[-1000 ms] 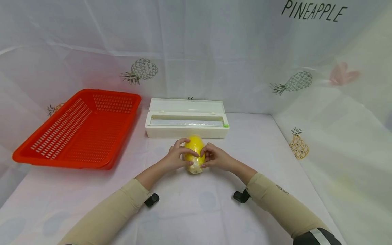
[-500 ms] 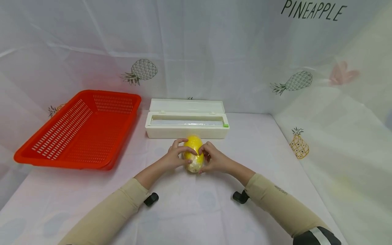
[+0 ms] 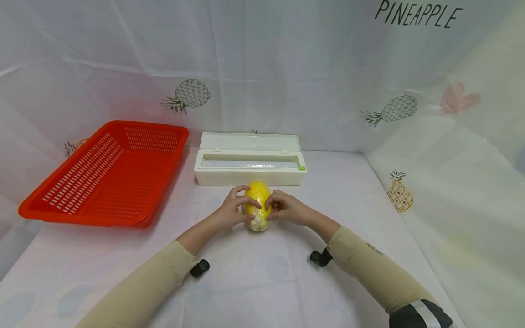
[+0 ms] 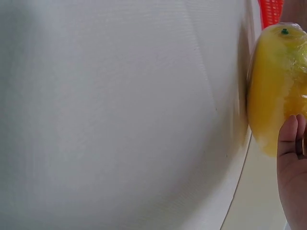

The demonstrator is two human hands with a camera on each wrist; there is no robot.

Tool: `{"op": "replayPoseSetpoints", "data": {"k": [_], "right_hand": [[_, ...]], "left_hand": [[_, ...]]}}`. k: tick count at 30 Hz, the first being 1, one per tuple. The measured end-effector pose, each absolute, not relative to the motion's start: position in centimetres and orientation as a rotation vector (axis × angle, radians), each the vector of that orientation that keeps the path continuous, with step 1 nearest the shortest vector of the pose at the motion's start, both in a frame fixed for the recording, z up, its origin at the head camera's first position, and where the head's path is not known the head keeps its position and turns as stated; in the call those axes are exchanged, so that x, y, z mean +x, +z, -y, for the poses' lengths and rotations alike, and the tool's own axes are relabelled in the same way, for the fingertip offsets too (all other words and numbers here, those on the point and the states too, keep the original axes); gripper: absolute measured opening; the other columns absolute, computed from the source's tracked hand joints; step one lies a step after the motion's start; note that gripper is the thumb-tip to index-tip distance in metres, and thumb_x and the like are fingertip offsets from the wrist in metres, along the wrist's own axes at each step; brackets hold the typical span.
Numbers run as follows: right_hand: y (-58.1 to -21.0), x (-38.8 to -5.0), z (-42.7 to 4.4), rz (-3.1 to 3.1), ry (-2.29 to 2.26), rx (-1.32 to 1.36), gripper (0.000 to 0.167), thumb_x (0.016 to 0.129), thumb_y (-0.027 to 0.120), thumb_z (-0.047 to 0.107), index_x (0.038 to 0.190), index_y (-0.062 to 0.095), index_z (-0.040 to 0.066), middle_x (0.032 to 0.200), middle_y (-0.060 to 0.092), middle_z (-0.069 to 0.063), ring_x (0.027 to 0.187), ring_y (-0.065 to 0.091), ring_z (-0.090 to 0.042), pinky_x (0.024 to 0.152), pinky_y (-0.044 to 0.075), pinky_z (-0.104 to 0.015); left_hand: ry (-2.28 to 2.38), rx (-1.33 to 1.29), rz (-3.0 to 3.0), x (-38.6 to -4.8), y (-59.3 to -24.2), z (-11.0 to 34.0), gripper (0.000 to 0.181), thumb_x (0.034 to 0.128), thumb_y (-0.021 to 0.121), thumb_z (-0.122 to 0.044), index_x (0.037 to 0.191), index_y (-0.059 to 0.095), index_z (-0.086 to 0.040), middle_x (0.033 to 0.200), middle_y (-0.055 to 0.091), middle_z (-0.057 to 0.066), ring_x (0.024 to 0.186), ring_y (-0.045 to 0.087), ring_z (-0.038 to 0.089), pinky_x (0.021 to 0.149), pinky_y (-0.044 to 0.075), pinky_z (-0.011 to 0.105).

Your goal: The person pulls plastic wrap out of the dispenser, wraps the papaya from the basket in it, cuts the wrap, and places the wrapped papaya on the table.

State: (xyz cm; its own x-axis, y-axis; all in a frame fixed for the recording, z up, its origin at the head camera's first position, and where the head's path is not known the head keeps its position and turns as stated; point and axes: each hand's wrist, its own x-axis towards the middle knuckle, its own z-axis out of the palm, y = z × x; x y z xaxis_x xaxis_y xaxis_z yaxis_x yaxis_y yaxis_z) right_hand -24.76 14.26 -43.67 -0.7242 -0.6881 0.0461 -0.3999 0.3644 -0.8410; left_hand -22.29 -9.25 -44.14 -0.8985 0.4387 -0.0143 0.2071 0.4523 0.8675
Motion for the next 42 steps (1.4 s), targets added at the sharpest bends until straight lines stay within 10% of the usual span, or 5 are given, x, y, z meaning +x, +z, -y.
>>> {"op": "replayPoseSetpoints", "data": {"k": [15, 25, 42], "right_hand": [[-43.3, -25.0, -14.0, -2.307, -1.232, -0.927, 0.022, 0.084, 0.076, 0.005, 0.101, 0.063, 0.003, 0.094, 0.048, -0.01, 0.085, 0.049, -0.025, 0.074, 0.045, -0.027], [-43.0, -25.3, -13.6, -2.284, -1.189, -0.948, 0.021, 0.084, 0.074, -0.001, 0.103, 0.065, 0.004, 0.099, 0.049, -0.013, 0.089, 0.05, -0.026, 0.079, 0.048, -0.03], [-43.5, -25.7, -13.1, -2.191, -1.231, -0.977, 0.018, 0.088, 0.069, -0.002, 0.105, 0.067, 0.005, 0.102, 0.055, -0.005, 0.09, 0.052, -0.02, 0.085, 0.05, -0.032]], "left_hand": [[1.731, 0.233, -2.533, -24.8, -42.9, 10.5, 0.042, 0.0995, 0.055, -0.014, 0.14, 0.044, -0.007, 0.143, 0.04, 0.016, 0.131, 0.04, 0.037, 0.106, 0.036, 0.05], [1.844, 0.238, -2.26, -27.7, -42.4, 11.0, 0.047, 0.1079, 0.033, -0.032, 0.134, 0.055, 0.001, 0.138, 0.053, 0.017, 0.128, 0.048, 0.032, 0.106, 0.039, 0.043], [1.669, 0.103, -2.546, -26.7, -43.7, 12.7, 0.018, 0.09, 0.072, -0.023, 0.1, 0.069, -0.008, 0.104, 0.062, 0.007, 0.098, 0.053, 0.027, 0.081, 0.046, 0.032]]}}
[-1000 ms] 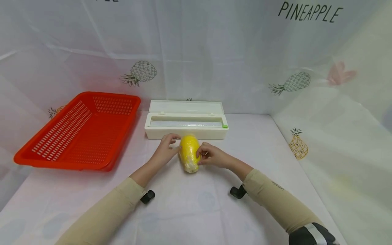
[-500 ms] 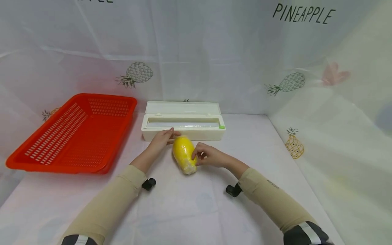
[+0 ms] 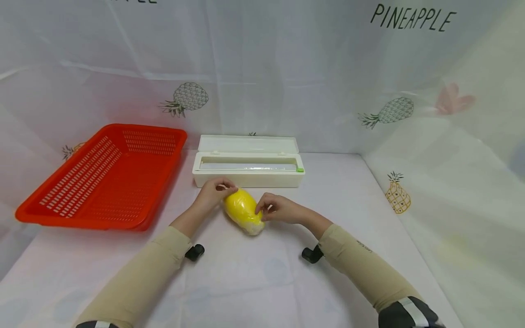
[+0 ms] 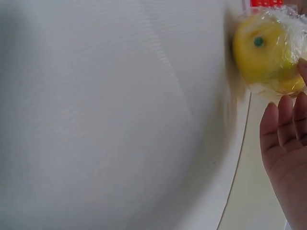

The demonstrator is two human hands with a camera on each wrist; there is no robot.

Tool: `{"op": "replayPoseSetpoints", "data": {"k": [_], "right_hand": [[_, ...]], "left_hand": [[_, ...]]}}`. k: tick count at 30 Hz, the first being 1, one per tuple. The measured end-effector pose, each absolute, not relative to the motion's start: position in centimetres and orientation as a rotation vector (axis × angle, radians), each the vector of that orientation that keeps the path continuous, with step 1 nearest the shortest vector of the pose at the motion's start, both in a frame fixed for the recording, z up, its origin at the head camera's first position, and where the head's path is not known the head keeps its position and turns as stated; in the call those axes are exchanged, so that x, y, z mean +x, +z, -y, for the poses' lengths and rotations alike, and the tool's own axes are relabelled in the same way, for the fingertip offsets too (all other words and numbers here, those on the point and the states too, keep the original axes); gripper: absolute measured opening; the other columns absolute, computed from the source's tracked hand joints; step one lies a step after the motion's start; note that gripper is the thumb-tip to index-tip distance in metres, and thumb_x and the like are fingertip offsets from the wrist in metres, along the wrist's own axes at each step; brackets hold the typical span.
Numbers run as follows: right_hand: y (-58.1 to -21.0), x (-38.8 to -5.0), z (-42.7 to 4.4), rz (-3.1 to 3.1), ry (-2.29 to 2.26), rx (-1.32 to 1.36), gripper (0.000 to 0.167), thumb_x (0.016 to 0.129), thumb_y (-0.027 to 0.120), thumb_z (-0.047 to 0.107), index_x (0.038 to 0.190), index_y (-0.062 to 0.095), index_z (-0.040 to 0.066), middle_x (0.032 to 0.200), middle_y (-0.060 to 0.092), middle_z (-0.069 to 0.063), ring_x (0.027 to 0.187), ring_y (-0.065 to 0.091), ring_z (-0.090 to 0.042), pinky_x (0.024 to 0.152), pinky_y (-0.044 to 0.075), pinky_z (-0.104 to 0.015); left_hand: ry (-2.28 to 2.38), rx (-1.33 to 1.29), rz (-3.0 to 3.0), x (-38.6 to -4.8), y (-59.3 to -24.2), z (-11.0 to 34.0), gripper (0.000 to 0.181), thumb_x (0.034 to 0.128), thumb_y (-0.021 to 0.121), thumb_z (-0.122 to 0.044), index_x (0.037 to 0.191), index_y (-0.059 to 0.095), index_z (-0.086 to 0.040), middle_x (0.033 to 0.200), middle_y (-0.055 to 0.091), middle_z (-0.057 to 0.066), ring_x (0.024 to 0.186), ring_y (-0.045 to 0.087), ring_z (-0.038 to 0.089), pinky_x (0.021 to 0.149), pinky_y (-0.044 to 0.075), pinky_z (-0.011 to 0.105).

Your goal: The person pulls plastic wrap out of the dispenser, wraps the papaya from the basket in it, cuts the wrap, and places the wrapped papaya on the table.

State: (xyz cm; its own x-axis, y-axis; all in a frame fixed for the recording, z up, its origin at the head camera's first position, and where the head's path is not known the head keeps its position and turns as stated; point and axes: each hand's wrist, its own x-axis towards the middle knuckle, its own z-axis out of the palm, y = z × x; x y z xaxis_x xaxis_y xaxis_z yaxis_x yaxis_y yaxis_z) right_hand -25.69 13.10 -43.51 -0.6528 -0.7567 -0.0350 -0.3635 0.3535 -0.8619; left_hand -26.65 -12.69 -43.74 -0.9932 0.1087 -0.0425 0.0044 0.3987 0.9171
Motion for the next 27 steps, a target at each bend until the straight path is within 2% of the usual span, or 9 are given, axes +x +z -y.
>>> {"op": "replayPoseSetpoints", "data": {"k": [4, 7, 12, 16, 19, 22, 27], "right_hand": [[-43.8, -25.7, -13.5, -2.183, -1.258, -0.924, 0.017, 0.092, 0.063, -0.002, 0.108, 0.065, 0.003, 0.104, 0.057, -0.005, 0.092, 0.054, -0.02, 0.088, 0.05, -0.033], [-43.8, -25.7, -13.7, -2.189, -1.267, -0.88, 0.015, 0.094, 0.06, 0.0, 0.108, 0.065, 0.004, 0.107, 0.058, -0.005, 0.096, 0.053, -0.021, 0.092, 0.048, -0.036], [-44.0, -25.5, -13.7, -2.168, -1.309, -0.836, 0.01, 0.094, 0.064, 0.005, 0.103, 0.067, 0.007, 0.112, 0.058, -0.004, 0.105, 0.051, -0.023, 0.096, 0.046, -0.037], [-44.2, -25.2, -13.4, -2.157, -1.343, -0.843, 0.008, 0.089, 0.071, 0.008, 0.097, 0.069, 0.008, 0.111, 0.057, -0.004, 0.107, 0.051, -0.023, 0.093, 0.047, -0.035], [-44.4, -25.0, -13.1, -2.172, -1.37, -0.84, 0.016, 0.085, 0.075, 0.006, 0.096, 0.065, 0.004, 0.107, 0.056, -0.007, 0.104, 0.051, -0.024, 0.087, 0.048, -0.033], [-44.5, -24.7, -12.8, -2.207, -1.371, -0.76, 0.031, 0.081, 0.079, 0.007, 0.102, 0.057, 0.001, 0.103, 0.056, -0.009, 0.095, 0.052, -0.023, 0.081, 0.049, -0.03], [-44.4, -24.2, -12.4, -2.264, -1.255, -0.546, 0.045, 0.083, 0.079, 0.023, 0.117, 0.055, 0.005, 0.1, 0.054, -0.008, 0.079, 0.054, -0.02, 0.07, 0.049, -0.027]], "left_hand": [[1.629, 0.13, -2.542, -25.7, -44.0, 13.4, 0.02, 0.0874, 0.075, -0.021, 0.095, 0.06, -0.011, 0.093, 0.049, 0.007, 0.085, 0.047, 0.023, 0.068, 0.04, 0.027], [1.569, 0.212, -2.552, -25.0, -44.0, 13.8, 0.027, 0.0864, 0.076, -0.021, 0.097, 0.053, -0.011, 0.09, 0.043, 0.008, 0.079, 0.044, 0.022, 0.063, 0.036, 0.027], [1.406, 0.265, -2.55, -24.0, -43.9, 14.4, 0.041, 0.0857, 0.077, -0.023, 0.107, 0.045, -0.009, 0.095, 0.043, 0.009, 0.083, 0.044, 0.023, 0.068, 0.037, 0.03], [1.293, 0.312, -2.557, -23.2, -43.9, 14.9, 0.05, 0.0813, 0.081, -0.024, 0.104, 0.041, -0.006, 0.09, 0.041, 0.009, 0.081, 0.043, 0.023, 0.068, 0.036, 0.032], [1.256, 0.375, -2.564, -22.6, -44.0, 15.4, 0.056, 0.0784, 0.084, -0.024, 0.105, 0.039, -0.004, 0.087, 0.039, 0.009, 0.077, 0.041, 0.022, 0.067, 0.034, 0.032], [1.234, 0.411, -2.574, -21.8, -44.0, 15.8, 0.059, 0.0764, 0.085, -0.022, 0.108, 0.039, -0.003, 0.088, 0.04, 0.009, 0.074, 0.041, 0.021, 0.067, 0.035, 0.032], [1.164, 0.372, -2.61, -20.6, -43.9, 16.2, 0.063, 0.0746, 0.086, -0.024, 0.116, 0.044, -0.004, 0.093, 0.049, 0.011, 0.08, 0.047, 0.024, 0.072, 0.042, 0.036]]}}
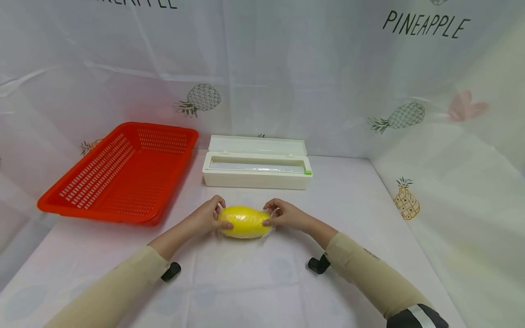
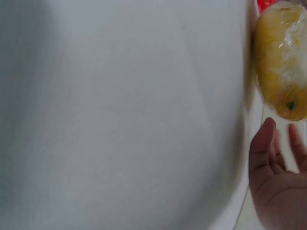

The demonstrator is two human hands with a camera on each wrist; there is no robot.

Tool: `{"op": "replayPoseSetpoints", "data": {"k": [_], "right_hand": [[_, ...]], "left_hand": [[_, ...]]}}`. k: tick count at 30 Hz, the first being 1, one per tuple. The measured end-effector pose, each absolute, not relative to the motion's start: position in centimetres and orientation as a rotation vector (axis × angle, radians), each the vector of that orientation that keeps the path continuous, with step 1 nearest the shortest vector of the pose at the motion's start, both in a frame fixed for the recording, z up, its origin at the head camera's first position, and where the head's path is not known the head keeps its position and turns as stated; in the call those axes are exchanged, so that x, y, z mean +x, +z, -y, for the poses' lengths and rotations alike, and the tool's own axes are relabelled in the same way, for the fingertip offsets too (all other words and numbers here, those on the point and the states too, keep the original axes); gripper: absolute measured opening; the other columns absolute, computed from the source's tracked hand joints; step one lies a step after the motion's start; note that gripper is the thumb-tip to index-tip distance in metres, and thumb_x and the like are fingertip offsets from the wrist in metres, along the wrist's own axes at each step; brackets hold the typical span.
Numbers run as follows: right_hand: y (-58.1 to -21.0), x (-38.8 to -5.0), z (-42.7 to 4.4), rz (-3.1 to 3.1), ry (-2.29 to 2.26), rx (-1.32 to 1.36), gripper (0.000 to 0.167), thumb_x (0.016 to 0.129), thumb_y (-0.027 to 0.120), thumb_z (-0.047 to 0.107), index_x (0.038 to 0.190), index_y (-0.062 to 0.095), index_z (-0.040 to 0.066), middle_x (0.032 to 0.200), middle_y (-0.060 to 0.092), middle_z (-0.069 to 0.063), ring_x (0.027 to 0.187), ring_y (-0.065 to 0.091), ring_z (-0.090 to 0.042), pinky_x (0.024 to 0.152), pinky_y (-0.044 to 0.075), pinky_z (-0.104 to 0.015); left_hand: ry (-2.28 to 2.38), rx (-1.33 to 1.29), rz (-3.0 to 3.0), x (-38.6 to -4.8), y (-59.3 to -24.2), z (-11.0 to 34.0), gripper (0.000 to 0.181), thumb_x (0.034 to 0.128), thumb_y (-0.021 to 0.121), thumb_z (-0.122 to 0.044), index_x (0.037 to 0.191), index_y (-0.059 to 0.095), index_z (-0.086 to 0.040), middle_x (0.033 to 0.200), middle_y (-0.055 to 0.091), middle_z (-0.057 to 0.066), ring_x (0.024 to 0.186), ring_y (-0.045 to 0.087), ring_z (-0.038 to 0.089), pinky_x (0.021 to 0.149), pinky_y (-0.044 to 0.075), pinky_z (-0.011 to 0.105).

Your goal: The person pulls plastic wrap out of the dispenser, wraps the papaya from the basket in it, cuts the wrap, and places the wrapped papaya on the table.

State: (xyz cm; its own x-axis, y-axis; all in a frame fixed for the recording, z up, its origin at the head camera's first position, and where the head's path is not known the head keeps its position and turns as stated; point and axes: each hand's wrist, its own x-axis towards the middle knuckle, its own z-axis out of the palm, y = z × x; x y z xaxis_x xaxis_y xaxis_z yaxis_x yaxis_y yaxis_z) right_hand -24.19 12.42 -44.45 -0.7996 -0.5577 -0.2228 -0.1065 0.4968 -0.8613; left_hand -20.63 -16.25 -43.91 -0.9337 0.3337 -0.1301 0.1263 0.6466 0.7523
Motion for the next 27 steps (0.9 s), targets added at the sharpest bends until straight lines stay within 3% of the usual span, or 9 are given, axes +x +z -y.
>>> {"op": "replayPoseSetpoints", "data": {"k": [5, 7, 14, 21, 27], "right_hand": [[-44.3, -23.3, -12.2, -2.212, -1.151, -0.458, 0.052, 0.09, 0.07, 0.039, 0.128, 0.052, 0.009, 0.084, 0.063, -0.012, 0.058, 0.061, -0.023, 0.058, 0.052, -0.029], [-44.3, -23.0, -12.1, -2.157, -1.167, -0.45, 0.054, 0.091, 0.068, 0.041, 0.13, 0.05, 0.009, 0.08, 0.065, -0.014, 0.057, 0.064, -0.025, 0.058, 0.054, -0.031], [-43.5, -22.6, -12.0, -2.116, -1.422, -0.274, 0.06, 0.086, 0.077, 0.022, 0.136, 0.046, 0.01, 0.104, 0.064, -0.017, 0.082, 0.069, -0.026, 0.082, 0.055, -0.034], [-42.5, -23.5, -12.5, -2.062, -1.708, -0.163, 0.058, 0.086, 0.074, 0.012, 0.135, 0.044, 0.014, 0.124, 0.051, -0.02, 0.1, 0.058, -0.027, 0.089, 0.052, -0.033], [-43.6, -24.6, -13.1, -1.943, -1.889, -0.122, 0.06, 0.088, 0.067, -0.001, 0.138, 0.038, 0.012, 0.131, 0.044, -0.021, 0.104, 0.054, -0.026, 0.091, 0.05, -0.03]], "left_hand": [[1.052, 0.315, -2.62, -19.9, -43.8, 16.1, 0.073, 0.0766, 0.084, -0.034, 0.134, 0.048, -0.007, 0.112, 0.057, 0.016, 0.094, 0.054, 0.027, 0.084, 0.048, 0.044], [1.037, 0.295, -2.626, -19.7, -43.7, 15.9, 0.073, 0.0765, 0.083, -0.036, 0.135, 0.05, -0.008, 0.118, 0.058, 0.015, 0.099, 0.055, 0.028, 0.088, 0.047, 0.047], [1.173, 0.353, -2.637, -20.1, -43.4, 15.1, 0.072, 0.0751, 0.086, -0.029, 0.136, 0.051, -0.009, 0.136, 0.052, 0.016, 0.124, 0.046, 0.037, 0.104, 0.033, 0.061], [1.506, 0.254, -2.486, -21.6, -42.6, 14.0, 0.057, 0.0889, 0.073, -0.021, 0.141, 0.051, -0.02, 0.141, 0.045, 0.02, 0.115, 0.055, 0.038, 0.086, 0.054, 0.04], [1.592, 0.222, -2.466, -23.2, -43.0, 12.7, 0.058, 0.0865, 0.075, -0.011, 0.139, 0.051, -0.02, 0.142, 0.045, 0.018, 0.119, 0.052, 0.041, 0.093, 0.05, 0.044]]}}
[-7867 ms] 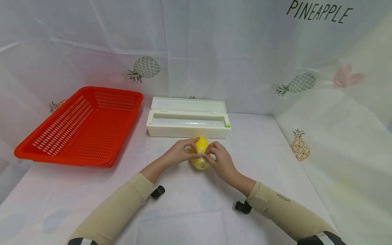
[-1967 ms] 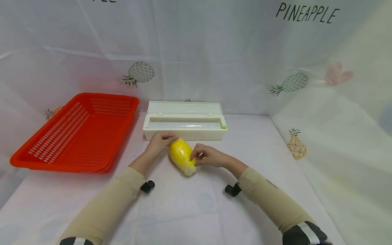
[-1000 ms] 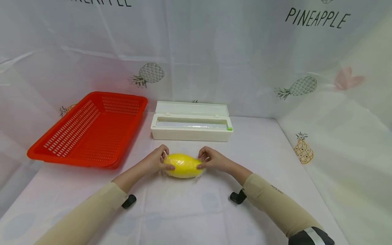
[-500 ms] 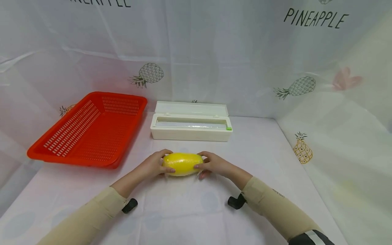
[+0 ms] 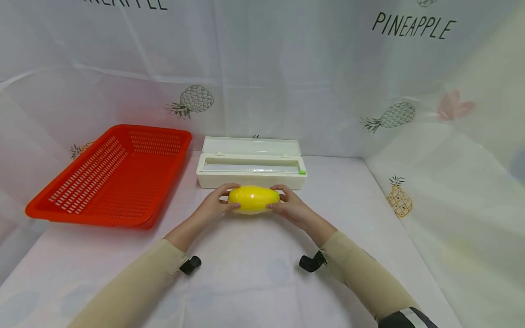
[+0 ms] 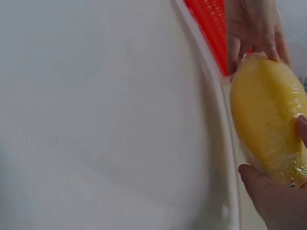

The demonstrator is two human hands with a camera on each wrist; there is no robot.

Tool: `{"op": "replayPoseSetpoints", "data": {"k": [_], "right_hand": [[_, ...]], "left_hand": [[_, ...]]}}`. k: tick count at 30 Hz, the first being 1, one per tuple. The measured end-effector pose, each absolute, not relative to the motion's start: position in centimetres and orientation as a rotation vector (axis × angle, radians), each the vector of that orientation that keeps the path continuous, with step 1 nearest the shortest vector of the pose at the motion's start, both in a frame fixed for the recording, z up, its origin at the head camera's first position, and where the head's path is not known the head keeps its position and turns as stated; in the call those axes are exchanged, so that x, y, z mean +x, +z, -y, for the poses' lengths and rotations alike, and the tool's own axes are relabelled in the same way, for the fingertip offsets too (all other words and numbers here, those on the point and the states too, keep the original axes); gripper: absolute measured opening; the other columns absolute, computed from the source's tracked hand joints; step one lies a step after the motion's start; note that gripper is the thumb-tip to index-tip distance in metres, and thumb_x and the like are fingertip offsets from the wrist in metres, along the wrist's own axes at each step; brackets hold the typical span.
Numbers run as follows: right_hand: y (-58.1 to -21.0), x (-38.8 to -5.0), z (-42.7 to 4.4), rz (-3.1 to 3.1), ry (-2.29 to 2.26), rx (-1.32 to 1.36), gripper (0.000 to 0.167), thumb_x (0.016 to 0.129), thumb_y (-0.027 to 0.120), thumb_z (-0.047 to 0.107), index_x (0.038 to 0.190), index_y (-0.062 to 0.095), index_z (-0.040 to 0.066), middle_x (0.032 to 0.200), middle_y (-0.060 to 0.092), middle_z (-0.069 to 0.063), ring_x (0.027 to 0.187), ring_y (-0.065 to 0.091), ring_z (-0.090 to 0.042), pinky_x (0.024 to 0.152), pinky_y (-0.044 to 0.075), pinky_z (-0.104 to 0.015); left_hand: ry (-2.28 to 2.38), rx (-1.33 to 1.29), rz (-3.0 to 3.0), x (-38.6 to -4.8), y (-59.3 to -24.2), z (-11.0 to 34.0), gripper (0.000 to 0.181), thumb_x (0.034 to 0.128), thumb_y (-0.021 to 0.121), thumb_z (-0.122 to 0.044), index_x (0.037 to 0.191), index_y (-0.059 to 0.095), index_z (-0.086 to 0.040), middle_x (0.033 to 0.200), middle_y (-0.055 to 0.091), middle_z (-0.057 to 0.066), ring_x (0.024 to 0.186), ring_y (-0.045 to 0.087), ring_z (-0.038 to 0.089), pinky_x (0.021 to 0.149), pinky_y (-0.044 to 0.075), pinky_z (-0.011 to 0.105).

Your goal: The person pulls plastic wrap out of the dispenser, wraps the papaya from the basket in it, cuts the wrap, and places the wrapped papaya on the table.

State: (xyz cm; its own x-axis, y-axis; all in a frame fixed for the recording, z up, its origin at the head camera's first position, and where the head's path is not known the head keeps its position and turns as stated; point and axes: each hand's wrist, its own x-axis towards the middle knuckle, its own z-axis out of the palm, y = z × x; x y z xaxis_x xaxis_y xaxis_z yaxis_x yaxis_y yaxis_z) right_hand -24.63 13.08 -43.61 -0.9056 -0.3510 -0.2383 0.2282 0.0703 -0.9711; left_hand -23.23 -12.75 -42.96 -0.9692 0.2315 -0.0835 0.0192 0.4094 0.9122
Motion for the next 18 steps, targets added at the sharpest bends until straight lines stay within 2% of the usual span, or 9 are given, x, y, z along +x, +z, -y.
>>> {"op": "replayPoseSetpoints", "data": {"k": [4, 8, 12, 18], "right_hand": [[-44.7, -25.5, -13.4, -1.934, -1.887, -0.122, 0.064, 0.087, 0.065, -0.006, 0.142, 0.037, 0.011, 0.138, 0.041, -0.019, 0.111, 0.05, -0.026, 0.097, 0.046, -0.031], [-45.3, -26.2, -13.5, -2.063, -1.763, -0.182, 0.063, 0.085, 0.07, -0.004, 0.141, 0.044, 0.009, 0.137, 0.049, -0.016, 0.114, 0.05, -0.026, 0.102, 0.042, -0.036], [-45.4, -26.5, -13.8, -2.14, -1.684, -0.215, 0.062, 0.083, 0.074, -0.001, 0.139, 0.048, 0.009, 0.132, 0.055, -0.018, 0.114, 0.053, -0.028, 0.105, 0.039, -0.042], [-45.4, -26.1, -14.5, -2.227, -1.564, -0.274, 0.068, 0.081, 0.078, 0.005, 0.14, 0.045, 0.014, 0.135, 0.053, -0.016, 0.117, 0.052, -0.028, 0.101, 0.043, -0.043]], "left_hand": [[1.591, 0.175, -2.449, -24.1, -43.8, 12.3, 0.062, 0.0838, 0.077, -0.01, 0.139, 0.051, -0.021, 0.14, 0.045, 0.02, 0.116, 0.053, 0.039, 0.093, 0.05, 0.044], [1.598, 0.166, -2.424, -24.5, -44.5, 12.4, 0.065, 0.0822, 0.079, -0.009, 0.14, 0.051, -0.02, 0.139, 0.043, 0.023, 0.112, 0.056, 0.038, 0.09, 0.052, 0.04], [1.621, 0.168, -2.384, -24.4, -44.8, 12.6, 0.067, 0.0818, 0.079, -0.008, 0.141, 0.049, -0.02, 0.14, 0.041, 0.024, 0.111, 0.058, 0.037, 0.089, 0.053, 0.038], [1.585, 0.159, -2.373, -24.1, -45.1, 12.4, 0.077, 0.0768, 0.084, -0.01, 0.143, 0.047, -0.022, 0.141, 0.042, 0.021, 0.117, 0.055, 0.037, 0.095, 0.049, 0.043]]}}
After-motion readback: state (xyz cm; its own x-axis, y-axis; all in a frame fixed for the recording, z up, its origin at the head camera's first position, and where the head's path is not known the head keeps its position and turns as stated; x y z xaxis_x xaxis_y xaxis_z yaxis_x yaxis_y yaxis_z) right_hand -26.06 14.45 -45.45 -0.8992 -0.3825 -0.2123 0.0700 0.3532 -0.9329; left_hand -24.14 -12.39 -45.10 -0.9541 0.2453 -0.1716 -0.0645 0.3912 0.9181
